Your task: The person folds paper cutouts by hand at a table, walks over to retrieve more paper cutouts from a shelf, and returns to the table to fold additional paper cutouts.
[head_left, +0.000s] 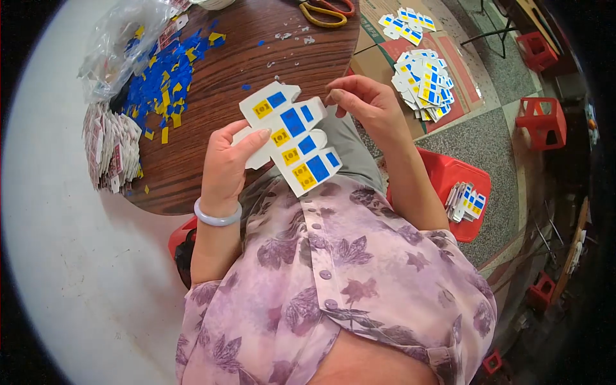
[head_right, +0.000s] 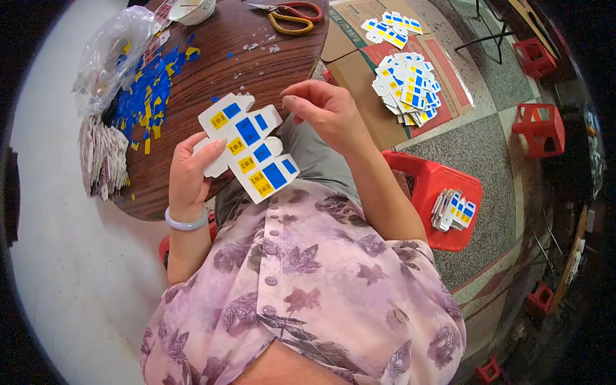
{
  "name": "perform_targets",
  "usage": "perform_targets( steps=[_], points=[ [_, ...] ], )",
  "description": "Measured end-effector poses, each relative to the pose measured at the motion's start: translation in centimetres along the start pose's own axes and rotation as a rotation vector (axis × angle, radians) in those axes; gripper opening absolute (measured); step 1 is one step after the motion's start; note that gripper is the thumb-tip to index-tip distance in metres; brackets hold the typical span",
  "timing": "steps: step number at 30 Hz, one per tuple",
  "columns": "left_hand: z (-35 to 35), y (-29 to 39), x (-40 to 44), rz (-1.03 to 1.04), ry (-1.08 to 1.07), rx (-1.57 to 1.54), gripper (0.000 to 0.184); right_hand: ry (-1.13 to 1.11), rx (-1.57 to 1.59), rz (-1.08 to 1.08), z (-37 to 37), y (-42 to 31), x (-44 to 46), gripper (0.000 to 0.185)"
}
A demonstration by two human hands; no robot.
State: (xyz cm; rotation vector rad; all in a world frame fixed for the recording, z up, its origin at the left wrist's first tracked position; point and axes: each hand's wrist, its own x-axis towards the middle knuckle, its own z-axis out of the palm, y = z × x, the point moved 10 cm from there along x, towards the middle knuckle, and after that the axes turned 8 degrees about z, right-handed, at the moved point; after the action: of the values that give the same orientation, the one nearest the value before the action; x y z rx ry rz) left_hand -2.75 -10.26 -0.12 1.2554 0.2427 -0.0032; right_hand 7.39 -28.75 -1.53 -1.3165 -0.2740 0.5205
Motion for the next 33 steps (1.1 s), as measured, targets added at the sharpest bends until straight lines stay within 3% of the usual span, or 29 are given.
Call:
perform_targets(
  steps=[8, 13, 16, 18, 24, 27, 33],
  points=[
    [-1.1, 0.3, -0.2, 0.049, 0.053, -0.009, 0.026, -0.084, -0.047, 0.167, 3.5, 2.6, -2.4, 0.017],
    [-0.8, -0.7, -0.5, -0.024, 0.011, -0.255, 0.032, 0.003, -0.028, 0.073, 2.8, 2.0, -2.7, 0.016],
    [0.7, -0.5, -1.0, 0.119, 0.041, -0.442, 0.038, 0.033, 0.027, 0.040, 2.8, 1.6, -2.8, 0.015],
    [1.2, -1.7, -1.5, 0.063, 0.039, -0.300, 0.038, 0.059, 0.020, 0.036, 2.8, 1.8, -2.8, 0.013],
    [1.2, -1.6, -1.4, 0.074, 0.088, -0.298, 0.034, 0.125, -0.714, -0.608, 5.3, -4.3, -5.1, 0.016],
    [1.3, -1.6, -1.2, 0.063, 0.085, -0.317, 0.034, 0.063, -0.774, -0.760, 5.9, -5.1, -5.6, 0.019],
    [1.3, -1.1, -1.1, 0.042, 0.088, -0.315, 0.034, 0.032, -0.772, -0.754, 6.0, -4.0, -5.4, 0.016]
  ],
)
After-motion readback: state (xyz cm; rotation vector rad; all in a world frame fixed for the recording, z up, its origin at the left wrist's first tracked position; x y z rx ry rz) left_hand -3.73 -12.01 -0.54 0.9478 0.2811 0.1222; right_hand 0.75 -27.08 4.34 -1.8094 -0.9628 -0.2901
